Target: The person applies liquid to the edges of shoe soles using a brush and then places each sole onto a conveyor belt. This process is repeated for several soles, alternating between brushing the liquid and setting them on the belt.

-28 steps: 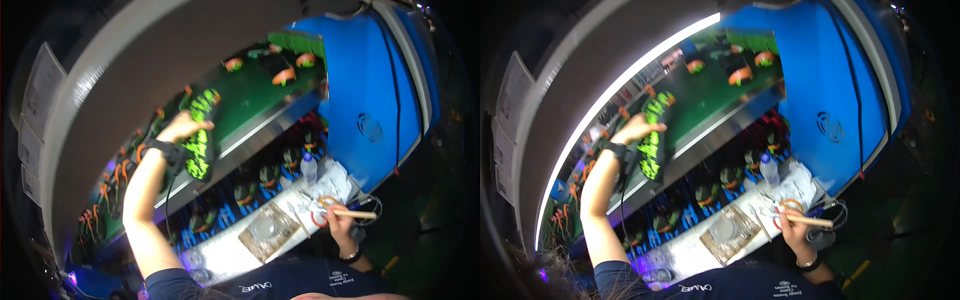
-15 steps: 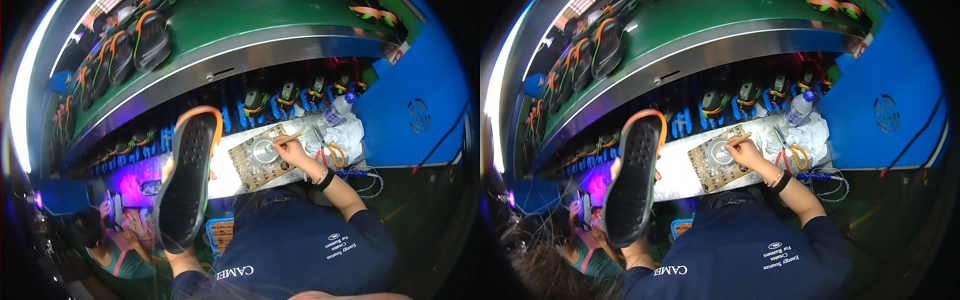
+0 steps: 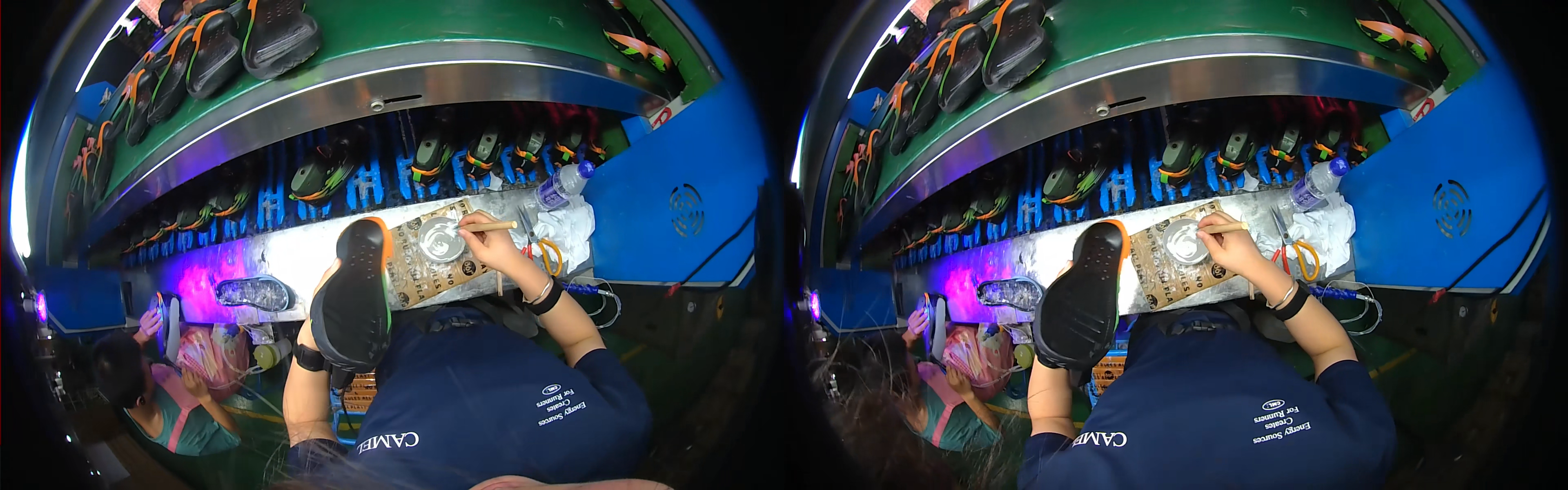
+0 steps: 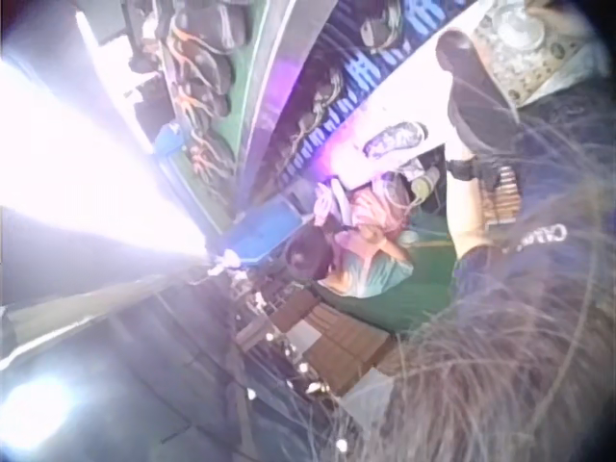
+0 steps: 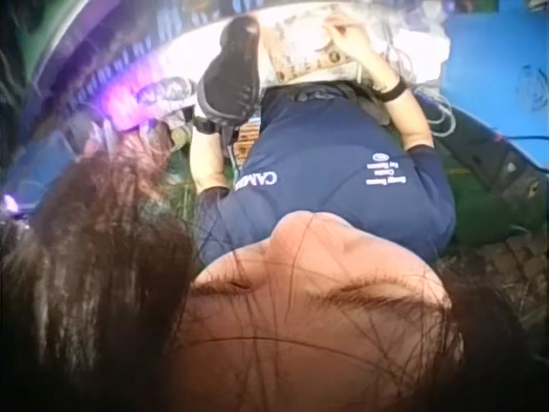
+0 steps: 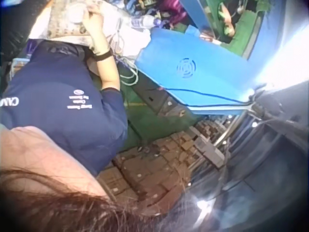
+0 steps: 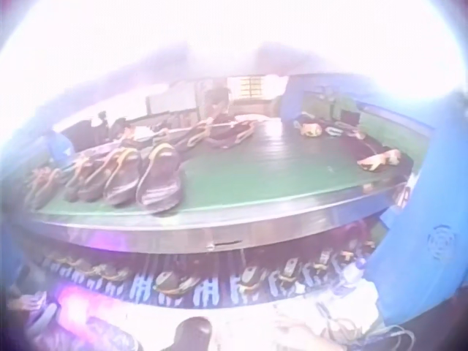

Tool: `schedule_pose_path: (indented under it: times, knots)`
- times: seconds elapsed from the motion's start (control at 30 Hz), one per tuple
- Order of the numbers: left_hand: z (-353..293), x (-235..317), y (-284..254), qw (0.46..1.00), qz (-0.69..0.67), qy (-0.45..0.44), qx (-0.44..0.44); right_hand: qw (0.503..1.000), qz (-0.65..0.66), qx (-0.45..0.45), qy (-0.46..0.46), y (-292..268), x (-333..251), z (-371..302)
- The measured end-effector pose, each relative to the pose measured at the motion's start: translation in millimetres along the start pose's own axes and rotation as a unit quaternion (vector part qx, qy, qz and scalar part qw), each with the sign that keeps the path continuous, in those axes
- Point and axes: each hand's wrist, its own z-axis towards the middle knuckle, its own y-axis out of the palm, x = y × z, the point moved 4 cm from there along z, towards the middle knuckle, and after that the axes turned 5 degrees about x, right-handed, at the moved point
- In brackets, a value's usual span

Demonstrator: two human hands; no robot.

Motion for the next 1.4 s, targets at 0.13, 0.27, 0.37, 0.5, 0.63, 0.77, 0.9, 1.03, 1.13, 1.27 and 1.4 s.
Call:
schedule_pose_path:
  times: [0.13,0.27,0.37,0.5,0.63,0.77,0.9,1.03,1.13,1.27,1.4]
  knots:
    - [11.4,-8.2,20.5,0.995,0.037,-0.084,-0.048,0.998,0.061,0.006,0.029,-12.9,-12.5,-3.0]
    - [12.2,-18.6,43.5,0.988,0.092,-0.119,-0.041,0.984,0.156,0.082,0.032,-25.9,-40.6,-9.6]
    - [6.1,-19.5,56.0,0.983,0.141,-0.113,-0.038,0.985,0.158,0.061,0.035,-25.8,-49.8,-10.6]
    - [0.6,-24.6,57.6,0.976,0.155,-0.146,-0.049,0.992,0.107,0.064,-0.020,-22.7,-61.4,-6.1]
    - [-2.2,-22.8,58.3,0.975,0.168,-0.123,-0.073,0.985,0.090,0.075,-0.125,-22.4,-81.5,2.7]
    - [-16.2,-20.3,80.2,0.948,0.306,0.035,-0.081,0.976,0.093,0.084,-0.179,-20.4,-87.4,8.1]
    - [-7.0,-18.1,61.8,0.975,0.173,-0.111,-0.082,0.978,0.073,0.081,-0.180,-23.4,-83.2,6.5]
    - [-15.0,-14.3,74.6,0.970,0.210,-0.094,-0.074,0.979,0.097,0.099,-0.148,-26.1,-86.0,2.1]
    - [-14.7,-9.2,87.9,0.949,0.300,-0.026,-0.099,0.982,0.142,0.095,-0.078,-27.2,-84.5,-5.0]
    - [-16.0,-4.4,106.2,0.915,0.380,0.044,-0.124,0.981,0.184,0.067,0.010,-25.9,-79.9,-15.5]
    - [-15.2,-4.4,112.3,0.904,0.400,0.060,-0.138,0.971,0.223,0.086,0.022,-30.1,-85.2,-15.0]
